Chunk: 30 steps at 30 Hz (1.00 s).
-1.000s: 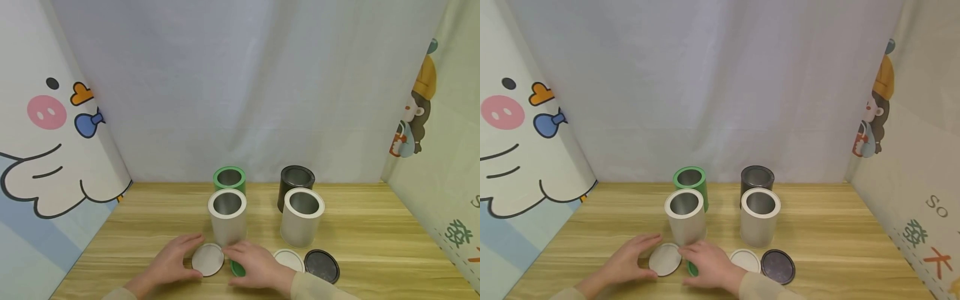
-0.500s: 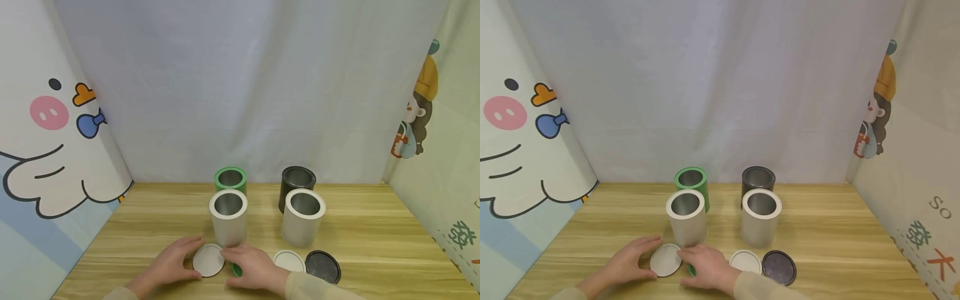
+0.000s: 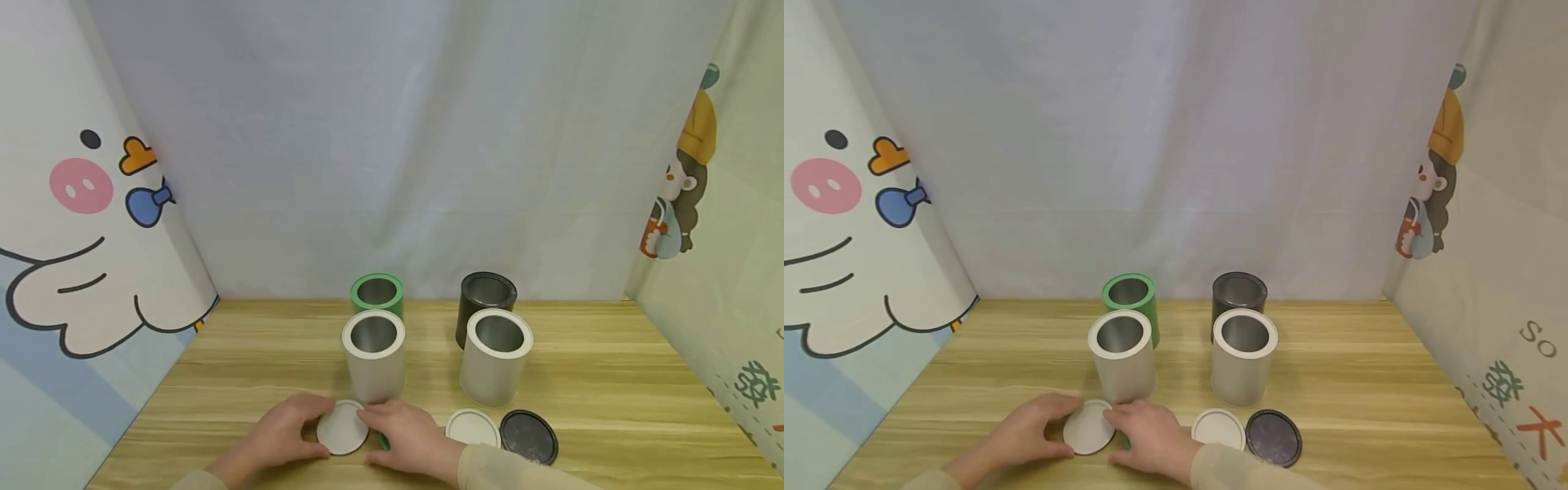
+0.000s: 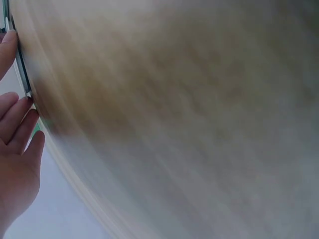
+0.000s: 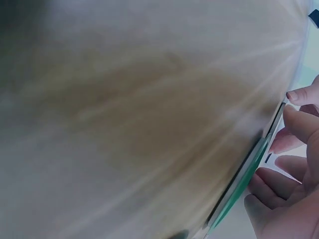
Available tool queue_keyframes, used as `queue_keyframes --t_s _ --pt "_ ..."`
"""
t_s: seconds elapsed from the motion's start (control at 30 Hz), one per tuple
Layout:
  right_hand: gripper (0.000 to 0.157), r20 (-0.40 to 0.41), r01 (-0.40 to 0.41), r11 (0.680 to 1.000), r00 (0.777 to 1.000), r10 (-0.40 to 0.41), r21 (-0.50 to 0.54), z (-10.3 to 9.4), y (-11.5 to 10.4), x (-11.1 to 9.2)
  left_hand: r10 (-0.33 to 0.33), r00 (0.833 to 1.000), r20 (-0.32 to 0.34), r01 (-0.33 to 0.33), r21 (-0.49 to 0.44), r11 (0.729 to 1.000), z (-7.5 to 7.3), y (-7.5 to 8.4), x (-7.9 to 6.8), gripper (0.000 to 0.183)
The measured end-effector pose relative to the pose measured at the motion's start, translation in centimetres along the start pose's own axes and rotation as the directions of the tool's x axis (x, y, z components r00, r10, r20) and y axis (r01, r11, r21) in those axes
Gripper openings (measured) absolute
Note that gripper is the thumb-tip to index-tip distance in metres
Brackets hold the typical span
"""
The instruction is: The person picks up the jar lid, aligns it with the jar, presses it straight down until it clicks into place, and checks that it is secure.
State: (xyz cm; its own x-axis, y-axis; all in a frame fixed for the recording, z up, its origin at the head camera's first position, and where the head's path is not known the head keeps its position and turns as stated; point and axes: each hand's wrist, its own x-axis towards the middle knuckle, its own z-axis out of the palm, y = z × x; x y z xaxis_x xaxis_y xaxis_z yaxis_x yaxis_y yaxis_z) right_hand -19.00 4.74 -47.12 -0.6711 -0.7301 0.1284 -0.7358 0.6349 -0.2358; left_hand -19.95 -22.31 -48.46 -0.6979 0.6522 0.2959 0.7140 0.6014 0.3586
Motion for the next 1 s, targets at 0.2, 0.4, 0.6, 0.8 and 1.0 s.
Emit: queue_keyframes --t_s 0.2,0.4,0.6,0.8,1.0 --pt "0.059 0.007 0.016 1.0 1.0 -0.016 -0.015 0.02 -0.08 -0.08 0.016 0.999 0.028 -0.017 0.017 1.0 -0.13 0.21 0.0 0.062" --pt "0.058 0.012 0.001 1.0 1.0 -0.001 -0.006 -0.01 -0.15 -0.03 0.016 0.999 0.048 -0.016 0.008 1.0 -0.1 0.23 0.03 0.062" --pt "0.054 0.01 0.014 1.0 1.0 -0.014 -0.008 0.09 0.03 -0.02 0.032 0.998 0.05 -0.032 0.009 0.999 -0.06 0.21 -0.04 0.062" --pt "0.05 -0.018 0.056 0.998 0.998 -0.056 -0.019 0.19 0.23 -0.2 0.036 0.998 0.058 -0.037 0.023 0.999 -0.1 0.05 -0.12 0.063" --pt "0.049 -0.026 0.062 0.998 0.998 -0.063 -0.03 0.4 0.26 -0.28 -0.005 0.995 0.101 0.003 0.015 1.0 -0.19 -0.09 -0.18 0.067"
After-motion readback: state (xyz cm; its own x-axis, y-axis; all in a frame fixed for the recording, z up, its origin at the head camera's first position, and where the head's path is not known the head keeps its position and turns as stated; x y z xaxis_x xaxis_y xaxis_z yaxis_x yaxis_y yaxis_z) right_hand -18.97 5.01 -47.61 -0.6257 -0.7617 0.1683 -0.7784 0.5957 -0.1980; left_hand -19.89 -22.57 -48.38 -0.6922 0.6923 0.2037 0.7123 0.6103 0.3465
